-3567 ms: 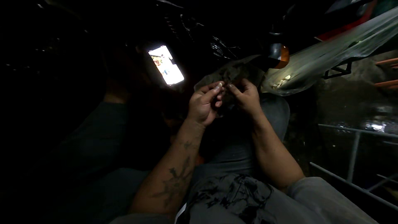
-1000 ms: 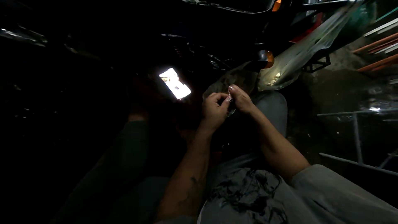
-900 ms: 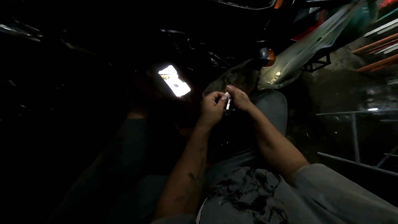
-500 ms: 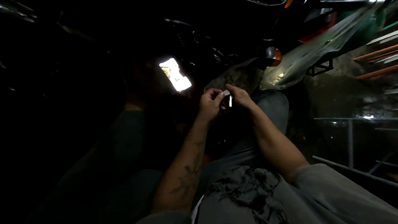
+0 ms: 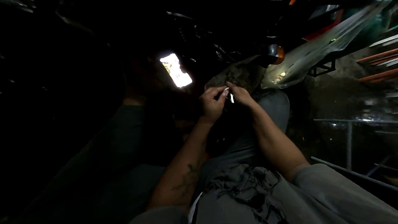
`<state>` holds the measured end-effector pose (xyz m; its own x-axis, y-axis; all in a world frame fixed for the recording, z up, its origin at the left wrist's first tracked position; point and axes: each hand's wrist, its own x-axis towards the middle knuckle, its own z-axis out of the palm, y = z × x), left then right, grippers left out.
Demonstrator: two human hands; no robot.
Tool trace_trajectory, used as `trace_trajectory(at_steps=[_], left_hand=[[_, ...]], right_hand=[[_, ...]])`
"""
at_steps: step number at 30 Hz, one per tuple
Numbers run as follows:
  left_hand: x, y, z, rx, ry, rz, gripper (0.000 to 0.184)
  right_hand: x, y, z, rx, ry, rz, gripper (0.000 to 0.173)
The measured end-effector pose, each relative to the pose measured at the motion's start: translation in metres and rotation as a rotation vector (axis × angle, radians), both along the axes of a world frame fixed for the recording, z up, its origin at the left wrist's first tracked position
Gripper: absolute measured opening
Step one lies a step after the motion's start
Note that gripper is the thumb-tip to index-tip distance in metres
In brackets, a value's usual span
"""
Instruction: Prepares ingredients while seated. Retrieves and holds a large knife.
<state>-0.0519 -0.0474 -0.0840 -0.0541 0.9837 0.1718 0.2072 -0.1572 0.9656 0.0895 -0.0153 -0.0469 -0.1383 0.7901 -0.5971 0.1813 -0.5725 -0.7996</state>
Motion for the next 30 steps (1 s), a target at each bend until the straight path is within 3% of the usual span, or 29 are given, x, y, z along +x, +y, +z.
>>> trace_trajectory(at_steps=[3, 6, 11, 14, 16, 19, 30], left_hand=[[-0.004, 0.003, 0.01, -0.371, -0.522, -0.014, 0.016], [-0.009, 0.003, 0.013, -0.525, -0.766, -0.026, 0.016], [-0.009, 0.004, 0.011, -0.493, -0.827, -0.041, 0.015], [-0.007, 0.005, 0.012, -0.49, -0.763, -0.009, 0.013], [-0.005, 0.004, 0.011, -0.467, -0.667, 0.011, 0.013], [-0.004, 0.003, 0.008, -0.445, -0.609, 0.012, 0.013], [0.003, 0.005, 0.027, -0.674, -0.952, 0.146, 0.005]], right_hand=[[-0.001, 0.003, -0.006, -0.051, 0.148, -0.102, 0.049], [0.001, 0.002, -0.005, -0.065, 0.242, -0.141, 0.044], [0.009, 0.003, -0.02, 0.106, 0.234, -0.076, 0.019], [0.007, -0.001, -0.013, 0.269, 0.164, -0.048, 0.03], [0.007, -0.003, -0.017, 0.491, 0.083, 0.019, 0.035], [0.008, -0.004, -0.028, 0.781, -0.039, 0.073, 0.029], [0.001, -0.009, -0.028, 1.166, -0.183, -0.026, 0.016]])
